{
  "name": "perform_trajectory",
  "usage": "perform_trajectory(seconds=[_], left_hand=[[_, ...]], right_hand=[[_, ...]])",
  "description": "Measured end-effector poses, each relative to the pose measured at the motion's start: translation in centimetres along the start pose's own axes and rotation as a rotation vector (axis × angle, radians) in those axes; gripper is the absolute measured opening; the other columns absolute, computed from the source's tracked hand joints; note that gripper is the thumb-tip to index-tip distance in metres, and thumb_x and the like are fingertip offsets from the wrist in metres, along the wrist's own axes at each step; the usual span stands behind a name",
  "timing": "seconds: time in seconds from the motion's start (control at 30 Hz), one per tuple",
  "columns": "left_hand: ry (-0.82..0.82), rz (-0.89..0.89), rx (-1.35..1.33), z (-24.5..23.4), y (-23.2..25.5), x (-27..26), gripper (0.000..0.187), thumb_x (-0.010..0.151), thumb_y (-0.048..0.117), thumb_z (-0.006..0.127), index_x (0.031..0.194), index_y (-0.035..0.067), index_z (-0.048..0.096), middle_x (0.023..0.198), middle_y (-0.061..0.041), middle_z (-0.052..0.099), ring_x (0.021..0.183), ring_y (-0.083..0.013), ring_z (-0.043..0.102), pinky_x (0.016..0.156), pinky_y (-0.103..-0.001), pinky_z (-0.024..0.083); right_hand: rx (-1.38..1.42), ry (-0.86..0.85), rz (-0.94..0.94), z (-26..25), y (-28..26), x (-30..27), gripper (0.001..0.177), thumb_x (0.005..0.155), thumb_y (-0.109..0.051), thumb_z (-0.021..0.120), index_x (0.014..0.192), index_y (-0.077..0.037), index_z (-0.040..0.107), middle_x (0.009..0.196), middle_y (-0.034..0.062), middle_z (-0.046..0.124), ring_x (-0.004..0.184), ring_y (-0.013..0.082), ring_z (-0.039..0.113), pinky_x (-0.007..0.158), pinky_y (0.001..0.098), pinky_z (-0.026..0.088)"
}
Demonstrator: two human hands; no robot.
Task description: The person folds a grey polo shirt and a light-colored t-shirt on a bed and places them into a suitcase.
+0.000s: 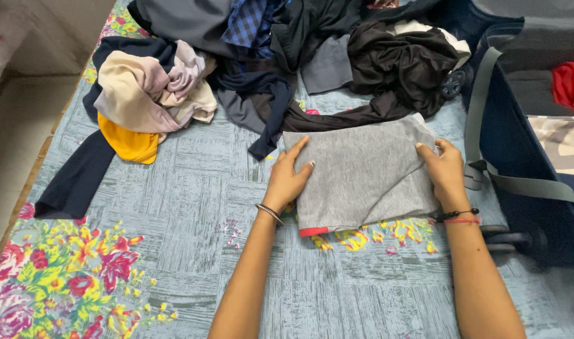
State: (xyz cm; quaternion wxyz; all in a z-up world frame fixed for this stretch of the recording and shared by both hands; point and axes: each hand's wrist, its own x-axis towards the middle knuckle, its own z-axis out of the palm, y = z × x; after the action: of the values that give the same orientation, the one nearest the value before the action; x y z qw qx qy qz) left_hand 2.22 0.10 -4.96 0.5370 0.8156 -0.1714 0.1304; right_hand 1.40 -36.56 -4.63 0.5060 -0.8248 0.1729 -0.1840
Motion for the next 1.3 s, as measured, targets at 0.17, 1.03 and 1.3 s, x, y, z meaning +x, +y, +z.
perform_trajectory(seconds=[0.17,1.03,1.3], left_hand=[[-0.061,-0.15,-0.143,-1.9,0.3,0.8,0.076,0.081,0.013,0.075,0.151,0.004,0.047,0.142,-0.019,0.057,0.132,-0.0306,0.056,0.112,-0.035,0.041],[0.124,0.102,-0.059,-5.2,-0.2,0.5,0.071,0.088,0.009,0.073,0.154,0.01,0.049,0.155,-0.02,0.054,0.147,-0.0333,0.05,0.122,-0.038,0.038],[0.104,-0.152,0.023,-4.8,-2.8,0.6,0.086,0.082,0.026,0.077,0.156,0.008,0.036,0.156,-0.02,0.044,0.143,-0.0347,0.047,0.109,-0.04,0.044]], right_hand=[[0.29,-0.121,0.051,-1.1,-2.1,-0.6,0.044,0.09,-0.012,0.076,0.127,0.009,0.062,0.11,0.0099,0.074,0.095,0.0143,0.07,0.083,0.0249,0.054],[0.475,-0.293,-0.141,0.5,-1.9,-1.4,0.039,0.096,-0.006,0.064,0.135,0.0,0.063,0.122,0.0044,0.07,0.11,0.0107,0.064,0.099,0.025,0.049],[-0.032,-0.283,0.153,-1.0,-2.7,-1.7,0.063,0.096,-0.028,0.071,0.152,-0.008,0.053,0.069,-0.0009,0.048,0.055,0.0133,0.038,0.049,0.0328,0.029]])
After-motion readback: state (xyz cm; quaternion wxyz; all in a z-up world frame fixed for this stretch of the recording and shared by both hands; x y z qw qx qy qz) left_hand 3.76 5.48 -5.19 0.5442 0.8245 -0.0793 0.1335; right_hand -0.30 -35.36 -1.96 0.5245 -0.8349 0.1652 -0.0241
